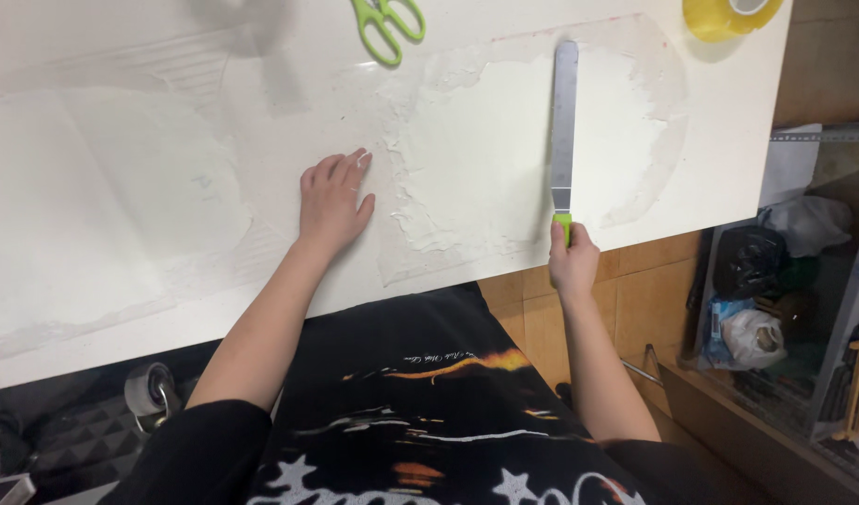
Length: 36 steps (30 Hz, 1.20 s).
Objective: The person scoops white cream from a plastic container with a purple spatula onto a plastic-covered board, then uses a long offset icing spatula to spread the cream evenly across the large flat surface, working it outward with repeated strokes and occasionally touching the surface with a hand.
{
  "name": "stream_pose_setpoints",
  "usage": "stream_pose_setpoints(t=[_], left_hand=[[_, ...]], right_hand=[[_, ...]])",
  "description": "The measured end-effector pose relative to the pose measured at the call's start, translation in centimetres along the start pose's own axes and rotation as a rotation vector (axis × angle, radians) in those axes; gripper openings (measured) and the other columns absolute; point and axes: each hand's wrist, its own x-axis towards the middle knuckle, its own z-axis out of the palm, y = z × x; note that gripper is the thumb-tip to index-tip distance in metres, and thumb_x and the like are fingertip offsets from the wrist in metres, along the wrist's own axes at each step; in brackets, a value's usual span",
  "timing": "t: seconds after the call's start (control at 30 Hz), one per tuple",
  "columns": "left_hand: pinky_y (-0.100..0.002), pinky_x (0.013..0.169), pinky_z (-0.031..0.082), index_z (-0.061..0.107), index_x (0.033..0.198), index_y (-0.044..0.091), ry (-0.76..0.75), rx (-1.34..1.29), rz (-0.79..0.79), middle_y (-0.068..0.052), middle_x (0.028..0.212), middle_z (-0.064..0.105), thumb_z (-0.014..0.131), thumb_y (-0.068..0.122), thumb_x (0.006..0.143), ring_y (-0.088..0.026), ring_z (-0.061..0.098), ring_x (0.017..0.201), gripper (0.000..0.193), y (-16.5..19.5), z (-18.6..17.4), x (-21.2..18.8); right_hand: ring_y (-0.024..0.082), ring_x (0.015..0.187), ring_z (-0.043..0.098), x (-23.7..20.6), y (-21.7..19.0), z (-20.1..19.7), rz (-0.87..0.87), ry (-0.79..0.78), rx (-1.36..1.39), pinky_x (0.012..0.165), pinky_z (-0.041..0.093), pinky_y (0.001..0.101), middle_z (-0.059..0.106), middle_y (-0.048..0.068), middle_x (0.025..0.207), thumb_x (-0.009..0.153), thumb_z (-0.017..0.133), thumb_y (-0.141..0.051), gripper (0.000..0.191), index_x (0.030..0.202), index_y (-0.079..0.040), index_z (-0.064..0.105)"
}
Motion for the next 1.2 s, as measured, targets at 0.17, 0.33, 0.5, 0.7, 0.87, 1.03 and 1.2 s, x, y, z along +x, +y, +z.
stream_pose_setpoints(t=[0.17,0.33,0.5,0.7,0.87,1.03,1.2], left_hand=[[-0.049,0.114,0.031,0.055,0.147,0.009,0.031,-0.015,-0.047,-0.005,0.149,0.055,0.072,0.024,0.088,-0.029,0.046,0.135,0.063,0.7,0.2,0.1],[-0.050,0.115,0.031,0.054,0.147,0.008,0.039,-0.033,-0.055,-0.007,0.150,0.056,0.072,0.024,0.088,-0.032,0.047,0.135,0.063,1.3,0.4,0.3],[-0.050,0.114,0.032,0.055,0.148,0.010,0.013,-0.039,-0.075,-0.008,0.148,0.058,0.072,0.023,0.088,-0.032,0.047,0.135,0.064,1.4,0.4,0.4],[-0.049,0.114,0.032,0.055,0.148,0.011,0.003,-0.060,-0.111,-0.007,0.146,0.058,0.073,0.023,0.087,-0.031,0.047,0.136,0.064,2.0,0.5,0.6],[-0.050,0.115,0.031,0.055,0.147,0.011,0.019,-0.055,-0.114,-0.007,0.147,0.058,0.072,0.024,0.087,-0.032,0.047,0.136,0.064,2.5,0.4,0.7],[-0.051,0.114,0.032,0.055,0.148,0.011,0.003,-0.050,-0.115,-0.007,0.148,0.057,0.073,0.026,0.087,-0.033,0.046,0.137,0.064,2.7,0.4,0.8],[-0.051,0.115,0.032,0.054,0.147,0.011,-0.004,-0.055,-0.101,-0.006,0.150,0.056,0.072,0.025,0.087,-0.032,0.046,0.137,0.065,2.4,0.4,0.9]], right_hand=[[0.041,0.064,0.066,-2.1,-1.3,2.4,-0.253,-0.132,-0.060,0.057,0.050,0.0455,0.065,0.022,0.070,0.100,0.064,-0.038,0.036,0.100,-0.003,0.067],[0.042,0.065,0.065,0.6,0.9,2.5,-0.168,-0.148,-0.125,0.059,0.049,0.0483,0.065,0.022,0.068,0.100,0.064,-0.040,0.037,0.099,-0.003,0.068],[0.043,0.065,0.064,6.2,5.5,-2.1,-0.151,0.046,-0.164,0.060,0.049,0.0485,0.065,0.024,0.070,0.104,0.064,-0.040,0.040,0.097,-0.002,0.068],[0.040,0.060,0.065,7.1,6.7,-6.4,-0.038,0.136,-0.099,0.058,0.049,0.0473,0.064,0.024,0.070,0.104,0.063,-0.038,0.038,0.098,-0.001,0.067],[0.041,0.067,0.068,1.7,2.6,-1.9,-0.182,-0.110,-0.120,0.060,0.052,0.0494,0.068,0.021,0.073,0.102,0.061,-0.041,0.036,0.103,-0.006,0.068],[0.043,0.069,0.068,-0.6,0.3,0.8,-0.285,-0.242,-0.222,0.062,0.052,0.0518,0.070,0.019,0.072,0.097,0.060,-0.045,0.039,0.104,-0.007,0.067],[0.044,0.070,0.068,4.3,2.9,-1.6,-0.119,-0.111,-0.337,0.063,0.053,0.0535,0.069,0.023,0.072,0.102,0.058,-0.046,0.040,0.104,-0.007,0.067]])
